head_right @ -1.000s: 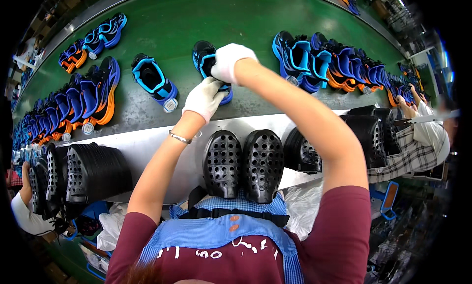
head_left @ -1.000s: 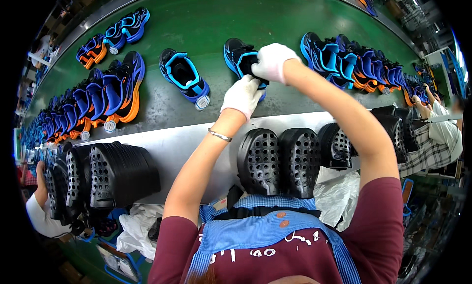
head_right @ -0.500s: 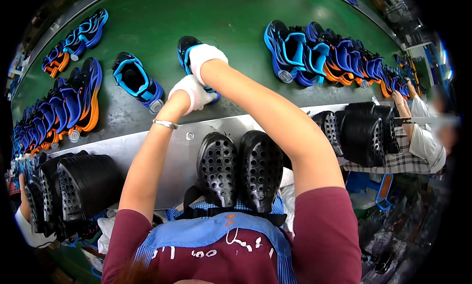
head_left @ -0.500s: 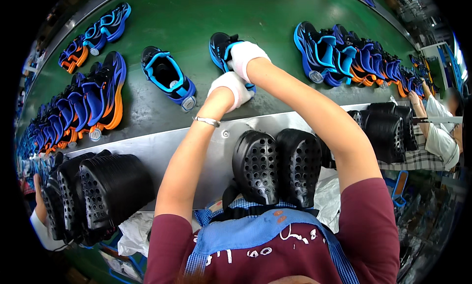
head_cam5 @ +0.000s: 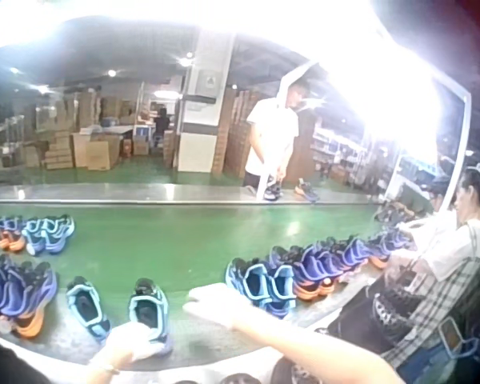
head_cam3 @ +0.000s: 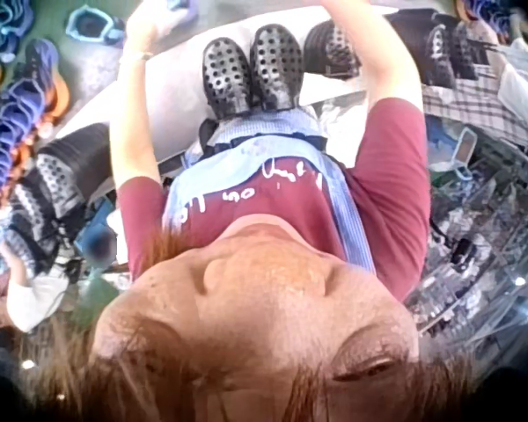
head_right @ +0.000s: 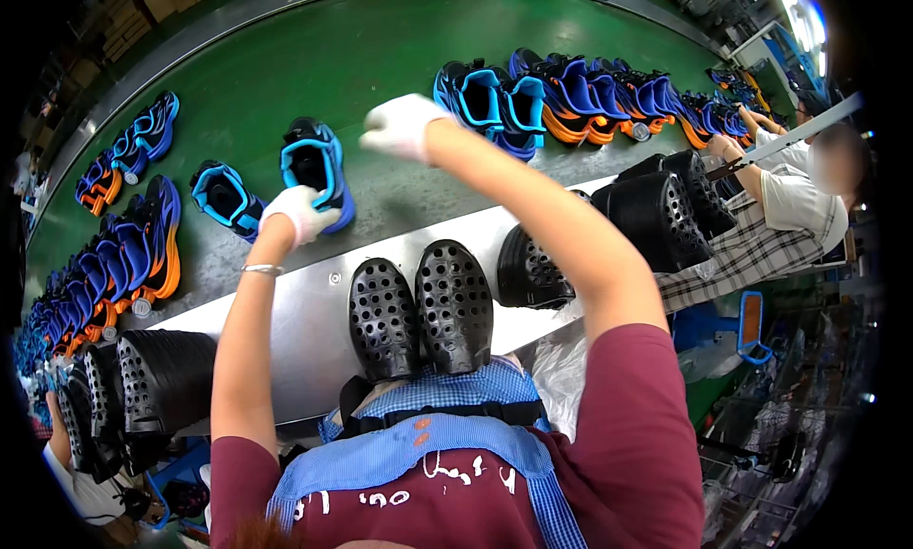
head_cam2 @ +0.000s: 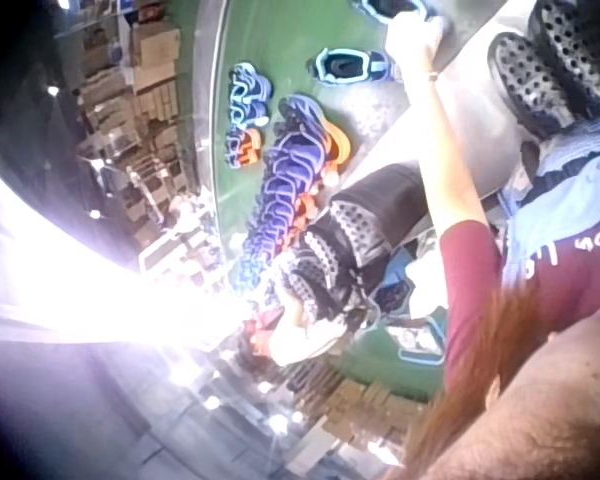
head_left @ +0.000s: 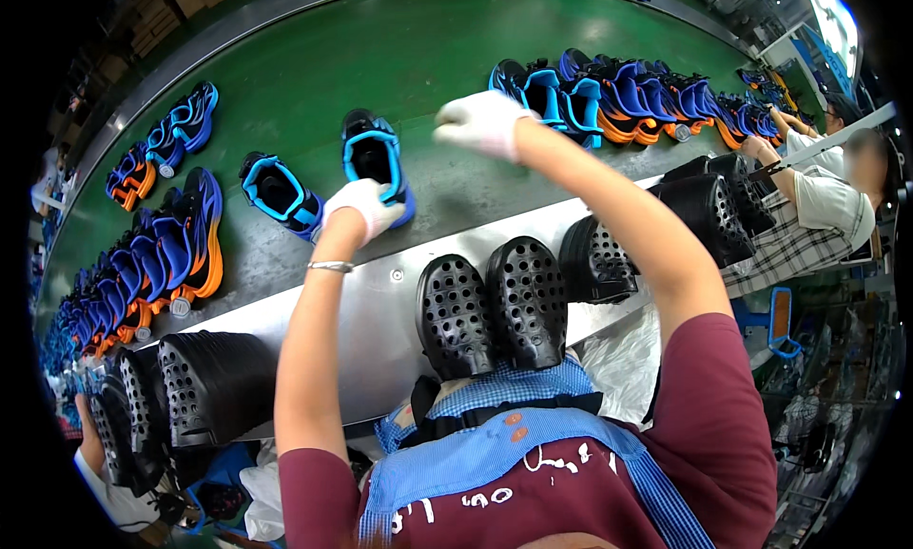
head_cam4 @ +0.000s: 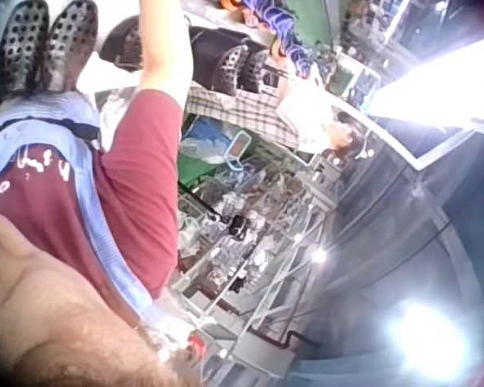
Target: The person takes a black plastic shoe component from a stack, places it onto a blue and black shoe on a conveyor belt, and presses it down by hand. The person repeats this process for several shoes moving along the assembly line.
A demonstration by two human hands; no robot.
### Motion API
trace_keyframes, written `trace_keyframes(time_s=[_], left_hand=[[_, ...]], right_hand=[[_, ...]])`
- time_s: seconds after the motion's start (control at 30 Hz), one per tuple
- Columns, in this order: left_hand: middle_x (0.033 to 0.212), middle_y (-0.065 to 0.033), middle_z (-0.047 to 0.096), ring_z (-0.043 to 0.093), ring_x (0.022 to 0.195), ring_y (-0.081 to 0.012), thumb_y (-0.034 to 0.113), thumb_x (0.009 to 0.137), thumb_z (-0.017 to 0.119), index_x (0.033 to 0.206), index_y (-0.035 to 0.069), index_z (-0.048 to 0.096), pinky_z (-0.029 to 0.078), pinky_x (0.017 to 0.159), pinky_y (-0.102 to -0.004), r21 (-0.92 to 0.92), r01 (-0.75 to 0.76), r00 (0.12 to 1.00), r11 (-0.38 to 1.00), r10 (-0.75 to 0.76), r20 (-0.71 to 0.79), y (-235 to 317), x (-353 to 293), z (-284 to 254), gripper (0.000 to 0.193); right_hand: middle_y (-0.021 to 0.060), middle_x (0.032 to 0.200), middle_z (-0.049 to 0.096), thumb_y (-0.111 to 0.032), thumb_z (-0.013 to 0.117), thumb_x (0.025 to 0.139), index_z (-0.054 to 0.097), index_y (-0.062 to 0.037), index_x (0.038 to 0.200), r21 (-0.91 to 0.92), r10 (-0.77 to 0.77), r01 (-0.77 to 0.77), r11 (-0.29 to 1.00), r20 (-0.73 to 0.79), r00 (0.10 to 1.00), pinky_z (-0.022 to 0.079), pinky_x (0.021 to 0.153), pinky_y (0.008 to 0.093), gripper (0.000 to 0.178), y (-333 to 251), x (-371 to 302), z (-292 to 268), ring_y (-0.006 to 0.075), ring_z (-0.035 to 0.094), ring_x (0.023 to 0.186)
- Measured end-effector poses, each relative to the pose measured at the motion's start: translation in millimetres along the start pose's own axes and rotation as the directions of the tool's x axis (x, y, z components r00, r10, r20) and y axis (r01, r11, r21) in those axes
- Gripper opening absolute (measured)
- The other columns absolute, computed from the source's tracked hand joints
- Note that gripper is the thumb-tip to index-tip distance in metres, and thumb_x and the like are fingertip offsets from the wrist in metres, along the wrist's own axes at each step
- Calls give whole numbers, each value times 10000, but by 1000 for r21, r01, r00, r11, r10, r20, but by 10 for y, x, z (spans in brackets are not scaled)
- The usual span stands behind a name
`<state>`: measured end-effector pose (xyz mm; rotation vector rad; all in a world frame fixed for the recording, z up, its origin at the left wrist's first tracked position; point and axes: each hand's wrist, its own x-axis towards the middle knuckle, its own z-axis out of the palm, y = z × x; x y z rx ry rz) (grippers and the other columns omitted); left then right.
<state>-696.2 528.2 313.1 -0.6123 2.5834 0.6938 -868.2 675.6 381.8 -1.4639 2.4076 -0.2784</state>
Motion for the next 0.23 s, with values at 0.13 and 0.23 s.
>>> trace_keyframes(time_s=[0.13, 0.23], left_hand=[[1101, -225, 675, 652, 1021, -372, 459, 815, 598, 1131, 57, 692, 521, 903, -417, 60, 66, 998, 996, -65, -6, -308, -99, -33, 520], [1154, -232, 660, 642, 1066, -353, 462, 836, 578, 1179, 40, 675, 508, 936, -385, -5, 107, 993, 994, -107, -54, -431, -122, 62, 553]], right_hand=[[196, 950, 695, -410, 534, 876, 713, -99, 1038, -279, 204, -219, 935, -82, 975, 532, 819, 427, 394, 792, -383, -408, 374, 665, 904], [209, 1200, 667, -453, 566, 831, 683, -141, 1236, -414, 303, -228, 881, 125, 945, 469, 1020, 347, 523, 1111, -475, -379, 249, 666, 1098]])
